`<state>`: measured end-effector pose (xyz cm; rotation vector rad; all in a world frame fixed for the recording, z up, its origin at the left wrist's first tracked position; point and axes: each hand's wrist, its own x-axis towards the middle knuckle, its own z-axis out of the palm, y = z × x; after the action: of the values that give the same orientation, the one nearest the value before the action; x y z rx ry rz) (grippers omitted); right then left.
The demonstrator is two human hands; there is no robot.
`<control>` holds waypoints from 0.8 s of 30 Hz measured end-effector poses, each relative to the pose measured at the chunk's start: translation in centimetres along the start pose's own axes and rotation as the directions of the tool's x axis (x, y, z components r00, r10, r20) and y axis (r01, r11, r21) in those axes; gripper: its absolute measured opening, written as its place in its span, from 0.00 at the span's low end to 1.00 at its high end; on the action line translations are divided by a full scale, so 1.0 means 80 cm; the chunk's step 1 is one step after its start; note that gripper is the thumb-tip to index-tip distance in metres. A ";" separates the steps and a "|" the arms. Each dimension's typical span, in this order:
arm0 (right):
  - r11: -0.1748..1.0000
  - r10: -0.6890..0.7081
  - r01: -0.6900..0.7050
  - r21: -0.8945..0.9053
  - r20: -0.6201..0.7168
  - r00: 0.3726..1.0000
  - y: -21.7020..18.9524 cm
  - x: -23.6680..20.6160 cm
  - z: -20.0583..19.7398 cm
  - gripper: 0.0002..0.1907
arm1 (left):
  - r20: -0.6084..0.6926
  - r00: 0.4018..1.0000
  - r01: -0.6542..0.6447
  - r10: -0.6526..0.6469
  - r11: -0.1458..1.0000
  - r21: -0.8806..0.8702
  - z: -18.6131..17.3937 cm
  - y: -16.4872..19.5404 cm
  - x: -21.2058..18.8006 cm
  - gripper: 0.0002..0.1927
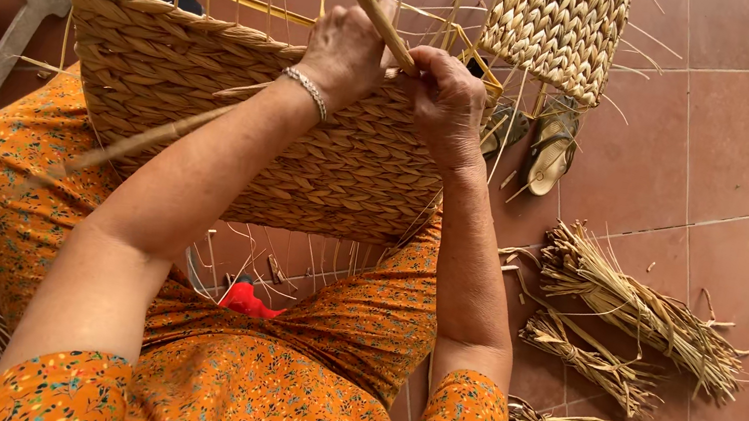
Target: The person sits on the floor weaving a water hyacinth basket around a yellow metal frame, threading and pulling long woven strands over and around the frame edge and working the weave tight by hand, with bundles of weaving material and finished baskets beside them.
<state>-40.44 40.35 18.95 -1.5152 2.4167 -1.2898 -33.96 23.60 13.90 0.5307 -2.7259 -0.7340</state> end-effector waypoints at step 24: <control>0.971 -0.213 0.219 -0.099 0.067 0.975 0.001 0.000 0.013 0.03 | -0.340 0.854 -0.265 0.394 0.891 0.368 -0.063 -0.042 -0.096 0.18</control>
<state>-40.07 39.69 18.20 -1.8609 2.3752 -1.1474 -24.40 21.93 15.11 0.2198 -2.4412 -0.0858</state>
